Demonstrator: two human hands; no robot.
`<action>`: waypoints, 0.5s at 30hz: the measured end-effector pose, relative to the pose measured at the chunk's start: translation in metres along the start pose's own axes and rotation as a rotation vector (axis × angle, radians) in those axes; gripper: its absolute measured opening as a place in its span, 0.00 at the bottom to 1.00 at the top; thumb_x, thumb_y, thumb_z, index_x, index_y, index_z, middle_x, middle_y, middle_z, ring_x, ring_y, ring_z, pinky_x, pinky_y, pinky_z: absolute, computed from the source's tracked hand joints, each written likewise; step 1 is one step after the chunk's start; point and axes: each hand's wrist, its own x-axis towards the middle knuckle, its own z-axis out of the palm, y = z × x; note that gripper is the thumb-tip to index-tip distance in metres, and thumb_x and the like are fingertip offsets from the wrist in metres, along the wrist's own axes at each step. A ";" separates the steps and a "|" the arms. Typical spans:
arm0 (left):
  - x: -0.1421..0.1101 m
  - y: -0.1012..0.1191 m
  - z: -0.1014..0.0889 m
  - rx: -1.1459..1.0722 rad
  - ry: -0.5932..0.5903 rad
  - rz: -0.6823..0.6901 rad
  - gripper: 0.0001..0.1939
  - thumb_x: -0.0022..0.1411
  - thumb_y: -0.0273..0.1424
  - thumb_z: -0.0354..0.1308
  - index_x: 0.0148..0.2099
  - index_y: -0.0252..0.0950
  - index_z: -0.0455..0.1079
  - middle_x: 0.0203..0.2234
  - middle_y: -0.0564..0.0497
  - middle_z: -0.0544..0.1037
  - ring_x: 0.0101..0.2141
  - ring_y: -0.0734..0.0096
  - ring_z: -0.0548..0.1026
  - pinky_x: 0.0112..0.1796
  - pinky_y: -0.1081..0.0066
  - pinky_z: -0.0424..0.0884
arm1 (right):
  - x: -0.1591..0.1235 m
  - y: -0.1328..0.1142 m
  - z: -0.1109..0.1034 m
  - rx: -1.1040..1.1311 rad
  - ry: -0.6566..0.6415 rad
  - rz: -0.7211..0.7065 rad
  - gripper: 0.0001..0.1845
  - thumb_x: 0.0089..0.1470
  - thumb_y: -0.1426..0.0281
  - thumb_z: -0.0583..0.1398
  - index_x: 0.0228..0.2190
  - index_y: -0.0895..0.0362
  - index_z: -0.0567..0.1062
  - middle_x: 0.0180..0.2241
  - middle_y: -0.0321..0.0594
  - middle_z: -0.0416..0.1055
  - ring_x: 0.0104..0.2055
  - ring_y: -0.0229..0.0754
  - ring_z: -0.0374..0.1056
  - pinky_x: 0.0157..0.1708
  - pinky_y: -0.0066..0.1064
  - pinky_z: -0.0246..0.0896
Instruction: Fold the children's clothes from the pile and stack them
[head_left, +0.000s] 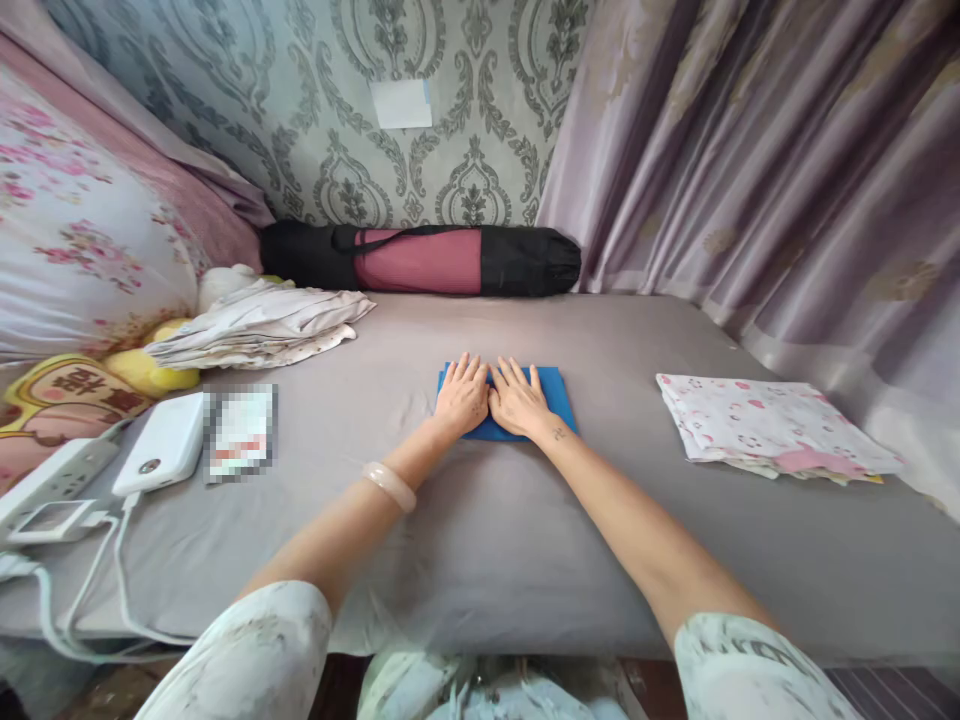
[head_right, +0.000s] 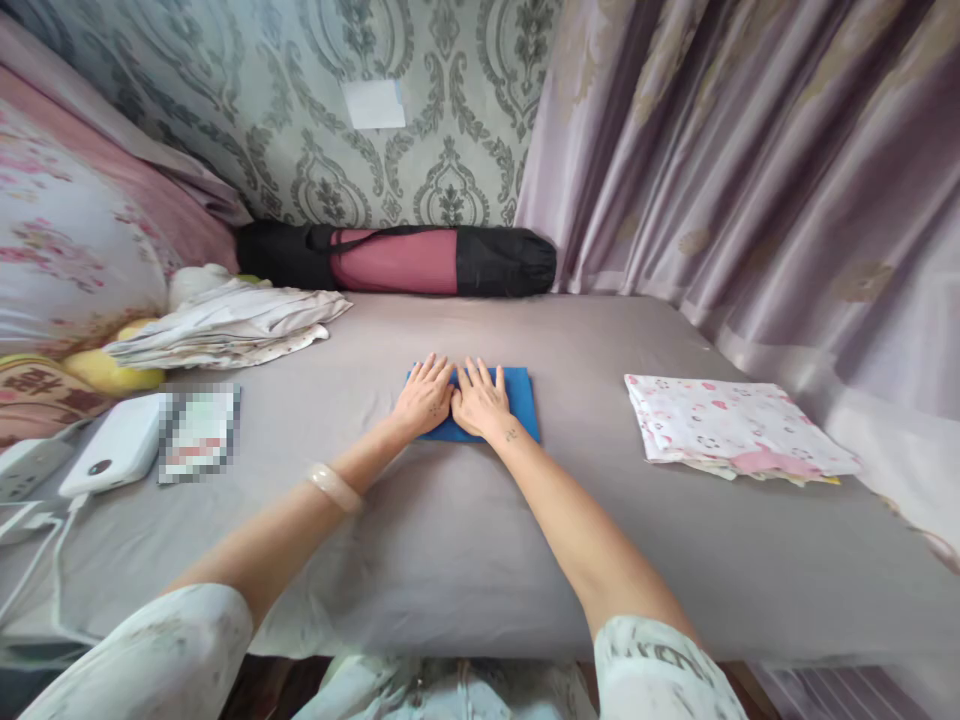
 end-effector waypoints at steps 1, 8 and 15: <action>0.002 0.004 0.002 0.035 -0.026 0.001 0.26 0.69 0.32 0.40 0.66 0.28 0.57 0.65 0.41 0.59 0.66 0.54 0.49 0.64 0.54 0.46 | -0.001 0.003 0.002 -0.006 -0.018 -0.001 0.31 0.63 0.66 0.43 0.65 0.62 0.55 0.68 0.47 0.45 0.70 0.50 0.38 0.66 0.54 0.28; 0.002 0.003 0.012 0.113 -0.112 -0.041 0.28 0.71 0.37 0.34 0.67 0.34 0.56 0.65 0.45 0.58 0.66 0.56 0.50 0.64 0.52 0.46 | -0.002 0.008 0.014 0.004 -0.032 0.012 0.30 0.63 0.66 0.43 0.65 0.60 0.56 0.68 0.45 0.47 0.69 0.50 0.40 0.65 0.53 0.32; 0.003 0.004 0.007 0.107 -0.157 -0.056 0.28 0.71 0.38 0.35 0.68 0.34 0.54 0.66 0.45 0.56 0.66 0.56 0.49 0.63 0.51 0.46 | -0.002 0.009 0.011 0.040 -0.051 0.006 0.30 0.64 0.66 0.43 0.65 0.60 0.56 0.68 0.45 0.47 0.69 0.49 0.40 0.66 0.52 0.32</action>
